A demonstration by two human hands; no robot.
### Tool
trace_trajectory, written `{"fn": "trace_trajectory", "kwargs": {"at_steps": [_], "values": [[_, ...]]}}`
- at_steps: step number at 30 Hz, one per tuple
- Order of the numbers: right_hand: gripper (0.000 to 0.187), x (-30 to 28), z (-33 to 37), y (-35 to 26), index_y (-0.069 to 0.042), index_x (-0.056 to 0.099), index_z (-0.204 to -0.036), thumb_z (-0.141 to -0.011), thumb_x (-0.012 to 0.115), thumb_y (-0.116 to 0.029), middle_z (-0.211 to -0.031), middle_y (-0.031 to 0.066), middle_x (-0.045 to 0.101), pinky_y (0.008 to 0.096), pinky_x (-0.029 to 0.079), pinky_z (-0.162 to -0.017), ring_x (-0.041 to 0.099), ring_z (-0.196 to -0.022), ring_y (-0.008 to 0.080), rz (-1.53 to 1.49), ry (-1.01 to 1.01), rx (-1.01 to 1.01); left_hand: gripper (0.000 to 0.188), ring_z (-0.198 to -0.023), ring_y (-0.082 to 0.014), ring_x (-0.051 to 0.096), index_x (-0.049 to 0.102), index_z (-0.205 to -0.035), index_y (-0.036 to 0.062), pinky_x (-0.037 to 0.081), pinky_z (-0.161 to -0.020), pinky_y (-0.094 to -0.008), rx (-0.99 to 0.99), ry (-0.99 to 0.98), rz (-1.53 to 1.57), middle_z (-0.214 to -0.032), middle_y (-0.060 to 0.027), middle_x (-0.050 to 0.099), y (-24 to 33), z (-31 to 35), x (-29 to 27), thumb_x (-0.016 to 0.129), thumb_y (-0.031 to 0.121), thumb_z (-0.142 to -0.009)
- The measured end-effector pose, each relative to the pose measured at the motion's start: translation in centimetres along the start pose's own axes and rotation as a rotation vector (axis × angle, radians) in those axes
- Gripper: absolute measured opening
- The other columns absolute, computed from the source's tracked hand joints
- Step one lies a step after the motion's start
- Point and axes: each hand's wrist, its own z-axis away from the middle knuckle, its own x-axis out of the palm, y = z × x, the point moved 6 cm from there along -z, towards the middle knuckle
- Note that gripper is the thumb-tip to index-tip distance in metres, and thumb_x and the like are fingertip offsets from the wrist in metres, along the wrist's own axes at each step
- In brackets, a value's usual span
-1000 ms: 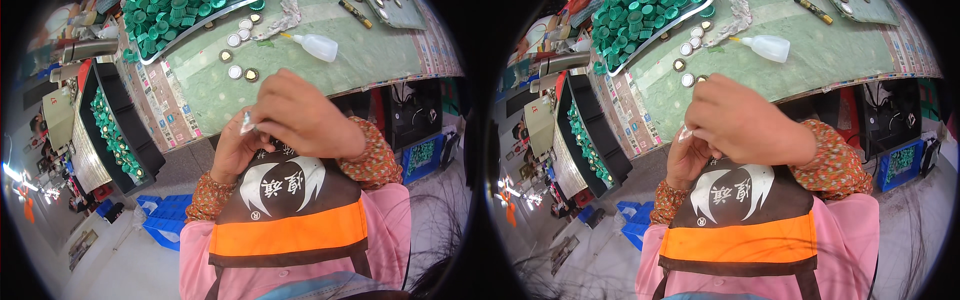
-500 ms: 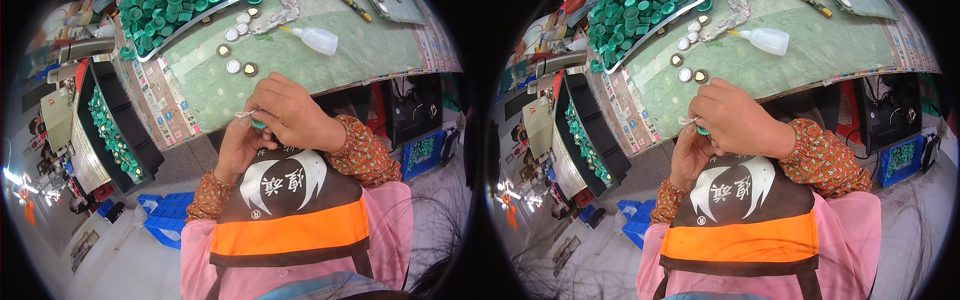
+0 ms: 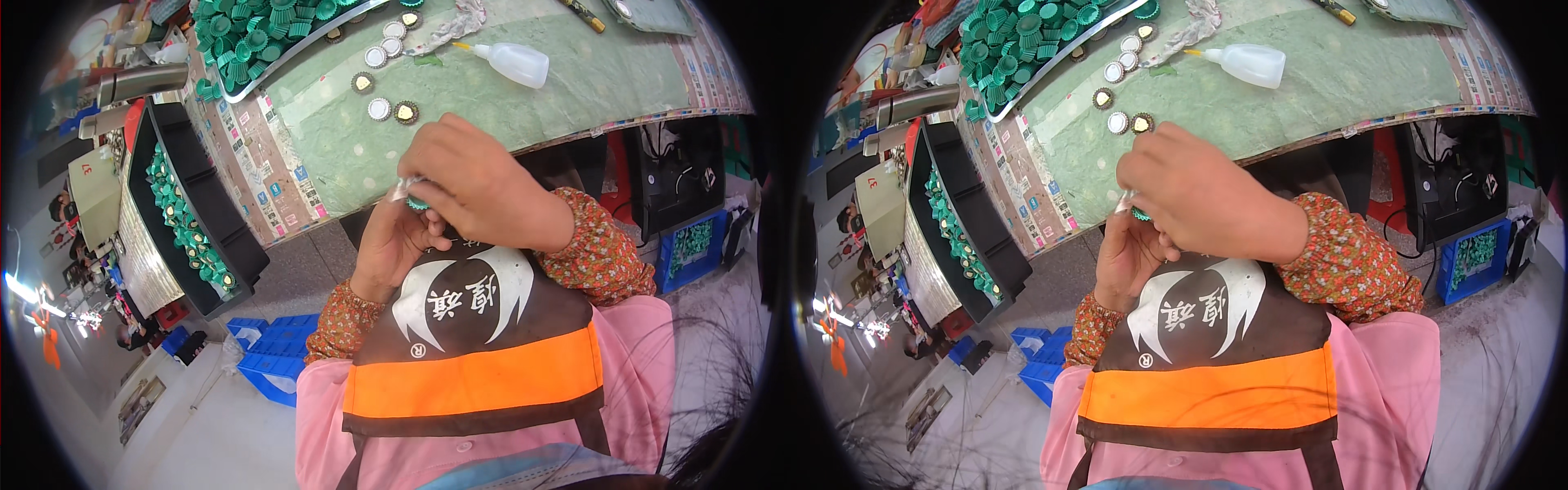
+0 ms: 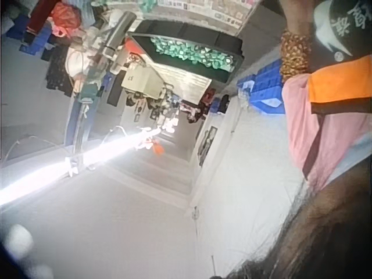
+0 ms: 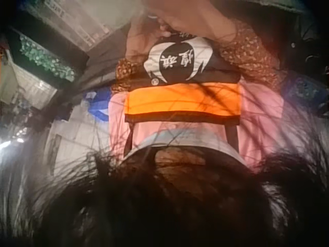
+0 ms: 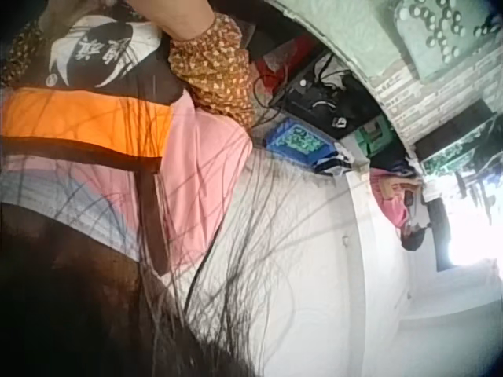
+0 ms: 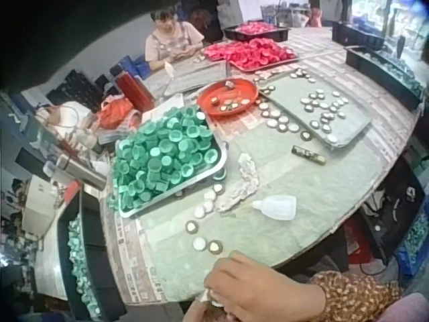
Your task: The person assembles small decorative items by applying glue from a bottle into green plastic caps and then pressing gold-colored metal discs into them. The person handles the items one at a time, repeatedly picking up a cap, applying glue, and inserting a disc, then placing the finished unit on the table.
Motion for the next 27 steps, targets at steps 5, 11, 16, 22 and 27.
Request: {"fn": "trace_trajectory", "kwargs": {"at_steps": [5, 11, 16, 22, 27], "values": [[0.024, 0.3, 0.3, 0.0, -0.003, 0.058, -0.094, -0.074, 0.071, -0.005, -0.094, 0.0140, 0.056, 0.0429, 0.048, -0.080, 0.055, -0.090, 0.0351, 0.144, 0.051, 0.019, 0.048, -0.086, -0.0184, 0.066, 0.050, -0.131, -0.0022, 0.067, -0.075, -0.0370, 0.037, 0.090, -0.137, -0.097, -0.0106, 0.061, 0.3, -0.1, -0.2, 0.045, 0.040, -0.109], [0.015, -8.2, -0.2, 1.7, -0.004, 0.065, -0.094, -0.080, 0.070, -0.001, -0.089, 0.0130, 0.060, 0.0433, 0.049, -0.078, 0.058, -0.088, 0.0348, 0.473, 0.450, -0.009, 0.055, -0.090, -0.0204, 0.058, 0.048, -0.138, -0.0043, 0.067, -0.074, -0.0365, -0.014, -0.103, 0.081, -0.099, -0.0097, 0.055, 0.4, 0.0, 0.2, 0.040, 0.042, -0.110], [0.015, -14.7, 0.4, 3.7, -0.001, 0.069, -0.105, -0.091, 0.063, -0.001, -0.094, 0.0110, 0.067, 0.0383, 0.051, -0.078, 0.063, -0.087, 0.0301, 0.993, 0.639, 0.100, 0.056, -0.092, -0.0210, 0.056, 0.042, -0.143, -0.0044, 0.066, -0.076, -0.0361, -0.023, -0.143, 0.175, -0.102, -0.0102, 0.052, 0.5, 0.1, 0.2, 0.041, 0.039, -0.109], [0.014, -12.3, -0.4, 2.2, -0.003, 0.069, -0.102, -0.088, 0.068, -0.001, -0.094, 0.0109, 0.066, 0.0399, 0.050, -0.079, 0.062, -0.087, 0.0307, 1.000, 0.488, -0.008, 0.053, -0.097, -0.0228, 0.057, 0.038, -0.148, -0.0025, 0.065, -0.077, -0.0375, 0.041, -0.127, 0.142, -0.113, -0.0141, 0.052, 1.2, 0.1, 0.3, 0.049, 0.030, -0.106], [0.015, -4.0, -0.1, 3.3, -0.005, 0.062, -0.101, -0.086, 0.065, -0.004, -0.092, 0.0136, 0.058, 0.0459, 0.049, -0.075, 0.059, -0.084, 0.0360, 0.347, 0.212, 0.111, 0.060, -0.100, -0.0240, 0.059, 0.034, -0.151, 0.0000, 0.066, -0.080, -0.0374, 0.209, -0.080, -0.026, -0.123, -0.0179, 0.054, 3.8, 0.8, 0.6, 0.058, 0.019, -0.099]]}}
